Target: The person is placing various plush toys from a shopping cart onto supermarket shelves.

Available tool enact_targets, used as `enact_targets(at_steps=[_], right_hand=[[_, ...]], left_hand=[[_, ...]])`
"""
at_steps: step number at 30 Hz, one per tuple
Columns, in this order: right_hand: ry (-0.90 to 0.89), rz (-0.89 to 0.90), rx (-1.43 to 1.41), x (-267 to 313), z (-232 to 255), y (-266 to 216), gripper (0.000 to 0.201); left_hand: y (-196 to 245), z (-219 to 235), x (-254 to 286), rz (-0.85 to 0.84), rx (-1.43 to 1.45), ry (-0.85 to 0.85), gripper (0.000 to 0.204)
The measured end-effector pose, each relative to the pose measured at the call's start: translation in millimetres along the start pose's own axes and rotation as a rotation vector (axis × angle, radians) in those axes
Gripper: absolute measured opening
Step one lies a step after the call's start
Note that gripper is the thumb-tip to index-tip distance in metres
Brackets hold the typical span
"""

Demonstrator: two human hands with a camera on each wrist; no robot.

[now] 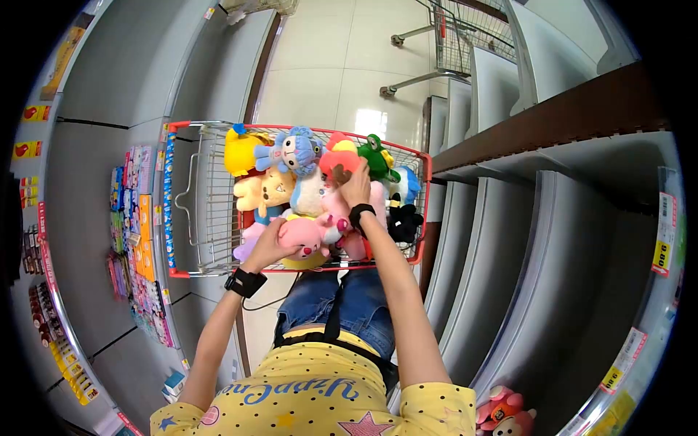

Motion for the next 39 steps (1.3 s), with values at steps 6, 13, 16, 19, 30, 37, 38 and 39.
enact_targets(at_steps=[6,13,16,19,30,37,38,39], right_hand=[[0.111,0.145,-0.244,11.4,79.2,-8.9,0.060],[0.122,-0.145,-0.676,90.5,267.7,-24.9,0.036],[0.509,-0.028,-0.164,154.0,381.0,-29.0,0.056],[0.525,-0.172,-0.237,208.5,477.3,-88.1,0.066],[0.980,-0.245,0.492,378.4,633.9,-100.2,0.059],[0.787,-0.239,0.584,350.2,645.5,-67.4,0.055],[0.737,-0.282,0.552,345.9,643.0,-72.6,0.053],[0.686,-0.325,0.520,343.4,640.8,-73.2,0.051]], left_hand=[[-11.8,32.8,5.6,0.115,-0.038,0.046,0.069],[-20.0,25.1,-13.0,-0.141,-0.077,0.076,0.059],[-25.4,8.1,-12.4,-0.139,-0.031,0.025,0.057],[-15.5,0.8,-4.9,-0.141,0.000,0.010,0.060],[-22.9,-18.0,9.5,-0.125,0.176,-0.075,0.057],[-10.1,-8.7,13.1,-0.150,0.149,-0.081,0.056],[-13.9,-10.0,12.8,-0.163,0.148,-0.075,0.056],[-17.1,-11.3,12.1,-0.175,0.147,-0.070,0.057]])
Point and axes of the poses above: each hand's wrist, its own x-axis away from the middle knuckle, its own z-axis out of the back of the hand, y = z × x, the point moved 7 cm from there along -x, towards the middle knuckle
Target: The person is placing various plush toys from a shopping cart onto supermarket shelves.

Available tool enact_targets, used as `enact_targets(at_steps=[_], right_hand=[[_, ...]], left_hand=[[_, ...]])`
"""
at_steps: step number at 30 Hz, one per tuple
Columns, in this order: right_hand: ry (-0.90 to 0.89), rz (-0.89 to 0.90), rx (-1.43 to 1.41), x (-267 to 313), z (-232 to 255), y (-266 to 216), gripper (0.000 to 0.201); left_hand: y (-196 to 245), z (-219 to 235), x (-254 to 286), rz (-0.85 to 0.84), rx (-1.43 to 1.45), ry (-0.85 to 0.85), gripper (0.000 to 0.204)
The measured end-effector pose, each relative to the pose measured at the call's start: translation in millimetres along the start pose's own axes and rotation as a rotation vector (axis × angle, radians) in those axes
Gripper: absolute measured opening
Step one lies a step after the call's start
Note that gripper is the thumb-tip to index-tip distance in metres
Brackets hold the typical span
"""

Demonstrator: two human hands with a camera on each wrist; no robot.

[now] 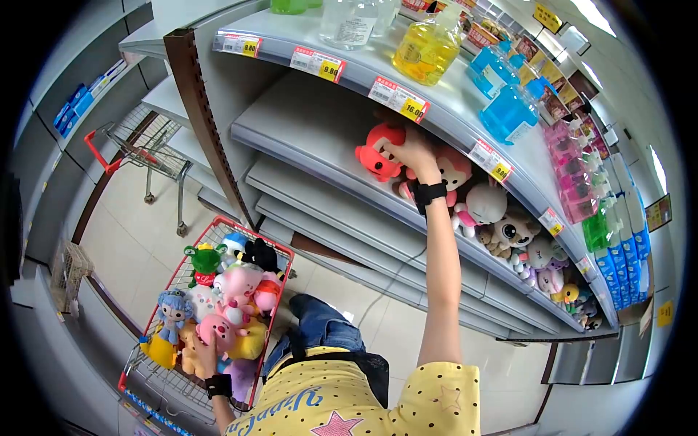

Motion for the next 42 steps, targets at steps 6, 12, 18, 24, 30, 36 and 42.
enact_targets(at_steps=[6,12,18,24,30,36,42], right_hand=[[-0.202,-0.132,-0.046,-7.7,-7.7,-10.9,0.046],[-0.066,-0.055,0.065,-24.1,-11.7,8.1,0.050],[-0.112,-0.075,-0.112,-18.3,1.6,-23.0,0.056],[-0.016,-0.199,-0.035,-26.9,-4.5,16.4,0.059],[-0.013,-0.019,0.115,-41.4,-22.6,37.1,0.067],[-0.060,0.026,0.184,-41.0,-26.5,8.6,0.076],[-0.568,-0.318,-0.117,-25.1,-40.8,-30.7,0.074]], left_hand=[[2.2,0.4,4.2,-0.023,-0.014,0.044,0.058],[-9.5,2.0,-6.6,-0.022,0.005,0.038,0.061],[4.0,3.9,-10.3,-0.039,-0.004,0.042,0.059],[6.7,2.4,-12.4,-0.017,-0.059,0.036,0.056],[-11.4,-1.1,-17.1,-0.037,-0.126,0.045,0.057],[-27.3,-2.6,-18.5,0.044,0.080,-0.015,0.067],[22.8,-3.1,-6.3,-0.015,-0.035,-0.003,0.069]])
Point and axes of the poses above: each hand's wrist, its own x-axis away from the middle knuckle, its own z-axis out of the back of the hand, y = z × x, the point moved 7 cm from there along -x, towards the middle knuckle
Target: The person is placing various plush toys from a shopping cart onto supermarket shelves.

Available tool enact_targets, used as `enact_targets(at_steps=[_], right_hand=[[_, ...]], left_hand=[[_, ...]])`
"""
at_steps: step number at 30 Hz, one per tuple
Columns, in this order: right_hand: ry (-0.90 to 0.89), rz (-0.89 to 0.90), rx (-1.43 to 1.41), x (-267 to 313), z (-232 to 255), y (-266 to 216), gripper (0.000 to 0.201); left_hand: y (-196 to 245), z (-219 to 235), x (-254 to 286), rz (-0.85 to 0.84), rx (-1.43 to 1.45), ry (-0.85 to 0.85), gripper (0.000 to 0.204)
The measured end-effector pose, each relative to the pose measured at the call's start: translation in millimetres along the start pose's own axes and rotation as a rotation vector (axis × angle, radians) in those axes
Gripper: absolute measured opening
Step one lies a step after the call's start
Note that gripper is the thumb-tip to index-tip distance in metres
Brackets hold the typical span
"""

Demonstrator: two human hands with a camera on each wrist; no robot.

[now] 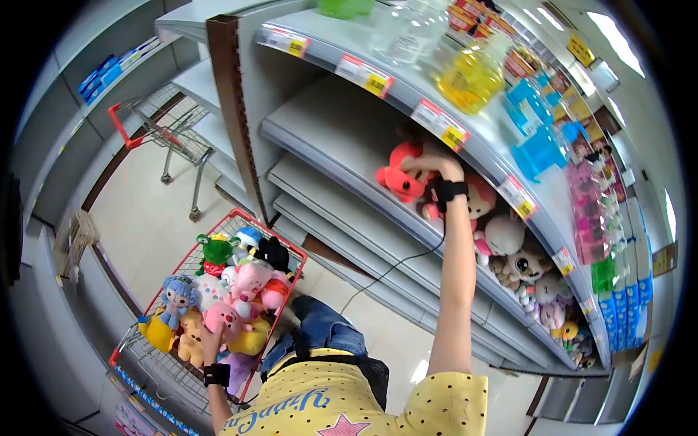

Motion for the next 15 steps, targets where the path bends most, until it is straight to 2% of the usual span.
enact_targets(at_steps=[2,3,4,6,7,8,11,13,15], right_hand=[[0.230,0.598,-0.030,-16.8,0.4,-6.3,0.072],[0.271,0.490,-0.015,-19.0,-1.1,-9.8,0.070],[0.265,0.505,-0.012,-24.1,-5.1,-18.3,0.070],[0.421,0.586,-0.101,-35.6,-3.3,-32.8,0.069],[0.473,0.644,-0.051,-51.7,-4.5,-38.7,0.067],[0.474,0.651,-0.053,-48.4,9.9,-47.5,0.067],[0.409,0.651,-0.066,-79.3,-6.9,-105.5,0.065],[0.387,0.726,-0.120,-98.3,-15.6,-143.4,0.064],[0.399,0.814,-0.200,-112.1,-25.2,-178.5,0.063]], left_hand=[[-15.0,-1.0,-3.5,0.029,0.074,-0.027,0.073],[-16.2,-1.0,-4.1,0.050,0.060,-0.032,0.074],[-17.1,-1.5,-4.6,0.072,0.047,-0.036,0.075],[-17.3,2.9,-6.5,0.050,0.050,0.004,0.075],[-14.7,3.0,-6.2,0.045,0.051,0.007,0.072],[2.0,-2.2,0.6,0.035,0.051,0.001,0.069],[-2.7,-1.8,3.3,0.010,0.043,0.055,0.069],[21.8,-0.7,8.2,0.063,0.016,0.049,0.068],[14.5,-3.1,8.3,0.041,0.023,0.086,0.069]])
Point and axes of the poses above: each hand's wrist, its own x-axis away from the middle knuckle, its own z-axis out of the back of the hand, y = z × x, the point moved 7 cm from there along -x, towards the middle knuckle
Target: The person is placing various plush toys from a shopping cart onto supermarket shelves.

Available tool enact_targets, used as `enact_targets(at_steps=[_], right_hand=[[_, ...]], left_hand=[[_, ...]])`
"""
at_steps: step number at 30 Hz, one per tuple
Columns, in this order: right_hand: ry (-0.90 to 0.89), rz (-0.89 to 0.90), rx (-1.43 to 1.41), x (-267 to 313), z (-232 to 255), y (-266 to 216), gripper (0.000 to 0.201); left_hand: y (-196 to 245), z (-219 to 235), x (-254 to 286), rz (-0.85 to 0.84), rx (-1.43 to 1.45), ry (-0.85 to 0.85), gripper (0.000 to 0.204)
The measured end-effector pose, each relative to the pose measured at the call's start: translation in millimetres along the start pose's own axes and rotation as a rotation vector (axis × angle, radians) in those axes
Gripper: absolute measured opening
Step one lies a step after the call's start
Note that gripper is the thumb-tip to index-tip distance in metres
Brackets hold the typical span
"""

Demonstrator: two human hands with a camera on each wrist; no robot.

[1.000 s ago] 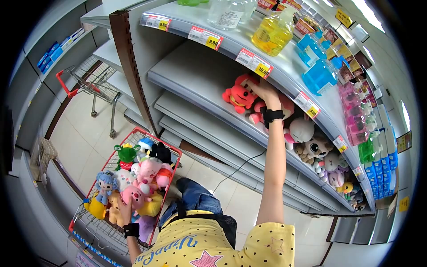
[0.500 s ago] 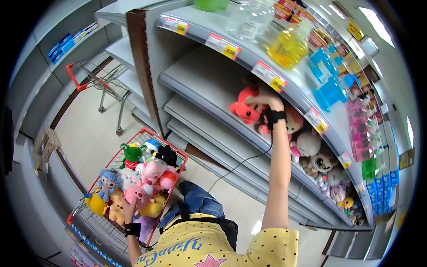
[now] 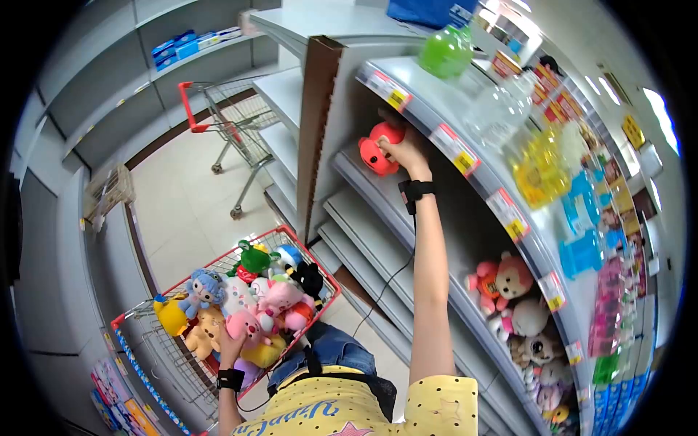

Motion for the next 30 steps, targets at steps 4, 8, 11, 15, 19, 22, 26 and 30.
enact_targets(at_steps=[4,8,11,15,19,22,26,30], right_hand=[[-0.108,-0.264,-0.031,-45.5,-44.7,13.4,0.057],[0.082,-0.089,0.023,-85.0,-56.3,54.7,0.069],[0.134,-0.042,-0.044,-92.0,-54.9,69.9,0.073],[0.095,-0.099,-0.194,-72.0,-43.0,52.4,0.075],[0.199,-0.086,-0.292,-56.3,-32.9,50.5,0.052],[0.129,-0.074,-0.373,-51.4,-36.6,54.1,0.063],[0.160,-0.036,-0.408,-36.2,-37.8,57.0,0.067],[0.506,-0.107,-0.117,20.8,-36.9,40.5,0.057]], left_hand=[[3.1,2.3,1.0,-0.007,-0.078,0.054,0.072],[0.5,2.0,4.4,0.028,-0.091,0.099,0.074],[-1.6,1.0,7.7,0.010,-0.070,0.126,0.071],[-4.6,1.7,6.1,-0.016,-0.048,0.154,0.068],[-1.7,0.8,4.6,0.031,-0.060,0.094,0.072],[-7.2,-0.3,5.9,0.069,-0.097,0.088,0.072],[-12.1,-1.0,5.9,-0.009,-0.085,0.119,0.072],[-1.4,1.7,-2.5,0.004,-0.134,0.141,0.074]])
Point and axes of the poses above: each hand's wrist, its own x-axis away from the middle knuckle, its own z-axis out of the back of the hand, y = z × x, the point moved 7 cm from there along -x, towards the middle knuckle
